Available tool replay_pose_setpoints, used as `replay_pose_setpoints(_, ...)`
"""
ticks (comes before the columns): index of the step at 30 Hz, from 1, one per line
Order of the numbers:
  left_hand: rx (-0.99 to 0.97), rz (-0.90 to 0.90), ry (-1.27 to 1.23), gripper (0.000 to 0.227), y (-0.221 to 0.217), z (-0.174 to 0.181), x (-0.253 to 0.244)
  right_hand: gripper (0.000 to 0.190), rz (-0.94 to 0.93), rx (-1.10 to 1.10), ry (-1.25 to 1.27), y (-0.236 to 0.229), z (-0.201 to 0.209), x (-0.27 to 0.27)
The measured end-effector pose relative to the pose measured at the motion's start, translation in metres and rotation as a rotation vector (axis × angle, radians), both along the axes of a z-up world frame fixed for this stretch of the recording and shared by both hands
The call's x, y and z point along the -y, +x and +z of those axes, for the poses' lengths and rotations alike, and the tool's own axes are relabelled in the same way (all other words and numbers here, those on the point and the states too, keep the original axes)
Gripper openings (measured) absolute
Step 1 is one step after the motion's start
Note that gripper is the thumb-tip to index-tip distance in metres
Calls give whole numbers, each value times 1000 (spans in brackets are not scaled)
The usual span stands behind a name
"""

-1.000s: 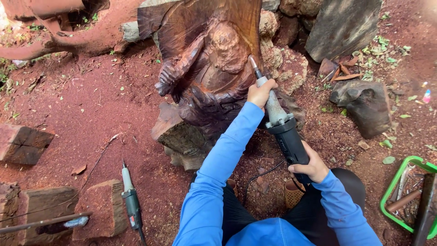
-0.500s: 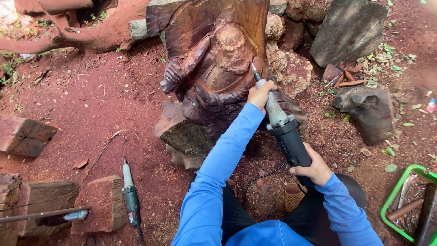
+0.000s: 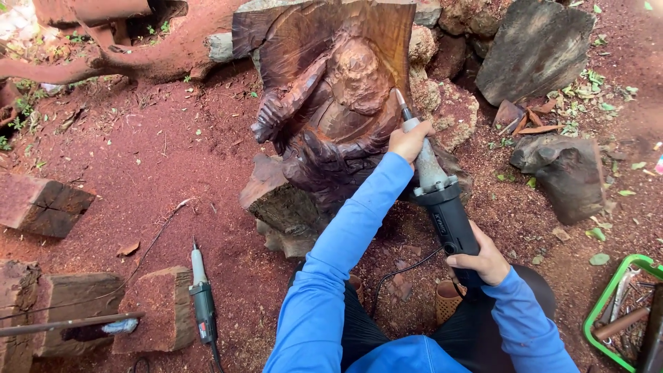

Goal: Using a rotary power tool to carve and refine details on a wooden sculpture

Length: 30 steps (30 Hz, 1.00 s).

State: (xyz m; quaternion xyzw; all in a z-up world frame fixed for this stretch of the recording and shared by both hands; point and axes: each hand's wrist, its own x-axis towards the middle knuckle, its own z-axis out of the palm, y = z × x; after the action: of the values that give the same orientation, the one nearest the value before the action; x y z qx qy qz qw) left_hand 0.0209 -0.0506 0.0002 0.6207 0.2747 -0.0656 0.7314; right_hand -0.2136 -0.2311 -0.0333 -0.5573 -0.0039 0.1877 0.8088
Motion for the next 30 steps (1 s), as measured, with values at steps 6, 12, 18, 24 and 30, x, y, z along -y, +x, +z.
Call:
replay_pose_setpoints(6,-69,-48,81,67,9,6,4,68,11,2,28,-1,35,7)
replay_pose_setpoints(12,-38,28,-11,66,3,3,1,80,34,-30,-175,19,19,29)
replay_pose_setpoints(18,40,107,-58,33,-3,3,9,85,51,-56,-357,33,45,50)
replay_pose_setpoints(24,-97,147,-236,39,-13,58,12,89,209,-93,-531,49,67,71)
replay_pose_setpoints(30,-121,135,-117,60,-12,79,25,84,206,-159,-285,49,65,74)
